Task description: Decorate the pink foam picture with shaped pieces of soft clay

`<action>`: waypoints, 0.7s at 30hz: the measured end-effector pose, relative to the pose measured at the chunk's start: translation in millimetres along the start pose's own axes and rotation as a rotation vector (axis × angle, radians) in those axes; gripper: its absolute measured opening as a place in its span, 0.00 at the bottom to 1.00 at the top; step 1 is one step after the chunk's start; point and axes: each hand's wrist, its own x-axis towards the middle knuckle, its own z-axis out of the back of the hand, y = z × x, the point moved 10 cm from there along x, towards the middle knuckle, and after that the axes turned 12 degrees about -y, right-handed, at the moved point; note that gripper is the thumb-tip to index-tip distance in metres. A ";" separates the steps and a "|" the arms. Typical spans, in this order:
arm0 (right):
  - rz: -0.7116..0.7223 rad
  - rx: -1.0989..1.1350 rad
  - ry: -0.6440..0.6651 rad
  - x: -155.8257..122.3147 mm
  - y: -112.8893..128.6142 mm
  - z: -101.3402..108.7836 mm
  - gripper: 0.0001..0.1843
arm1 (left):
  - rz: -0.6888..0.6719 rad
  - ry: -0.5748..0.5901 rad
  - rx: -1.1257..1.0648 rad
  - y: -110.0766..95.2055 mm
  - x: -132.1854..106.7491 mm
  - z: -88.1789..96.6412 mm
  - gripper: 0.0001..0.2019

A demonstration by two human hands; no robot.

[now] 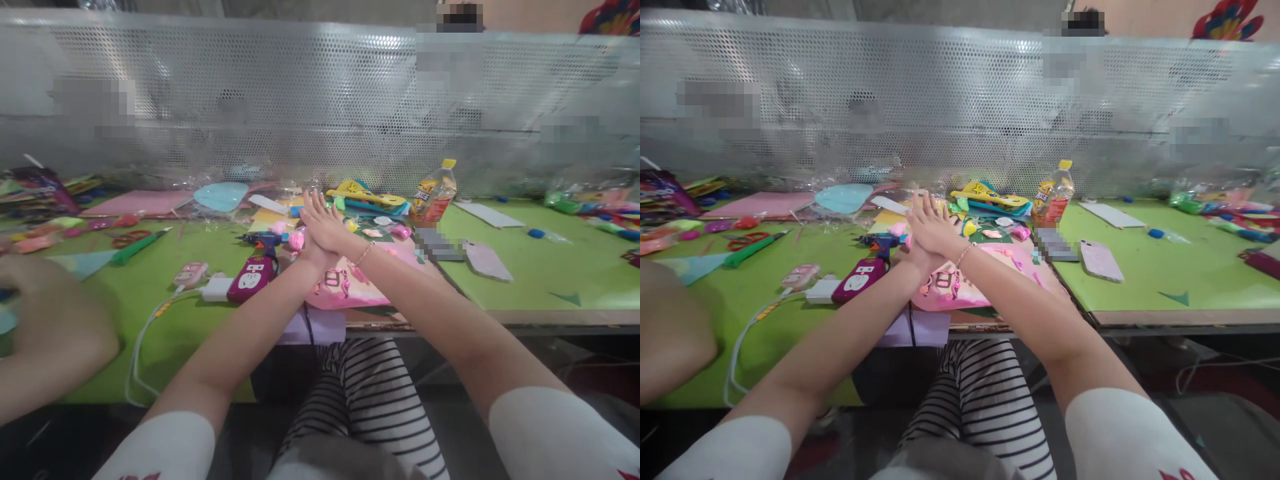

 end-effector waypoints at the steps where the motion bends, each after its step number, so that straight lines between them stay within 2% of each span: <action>1: -0.017 -0.002 0.013 3.0 -4.2 -1.3 0.30 | 0.024 0.028 0.006 2.7 -2.6 -1.9 0.22; 4: -0.041 -0.009 0.020 19.6 -16.4 -0.7 0.30 | 0.087 0.108 0.016 7.3 -8.2 -8.9 0.21; 8: -0.086 -0.020 -0.021 44.4 -36.6 10.6 0.33 | 0.138 0.182 -0.008 4.6 -5.2 -14.6 0.26; 12: -0.112 -0.037 -0.052 47.1 -53.2 26.4 0.33 | 0.121 0.191 -0.002 -2.8 1.1 -12.9 0.28; 14: -0.063 -0.052 -0.058 40.2 -49.8 30.0 0.33 | 0.114 0.223 -0.008 -3.9 0.0 -16.3 0.28; 17: 0.037 -0.073 -0.076 29.9 -31.9 29.7 0.31 | 0.115 0.301 -0.041 -3.1 -5.3 -26.1 0.26; 21: -0.013 0.025 -0.096 21.6 -12.5 25.2 0.30 | 0.062 0.327 -0.087 -11.1 -6.4 -30.4 0.25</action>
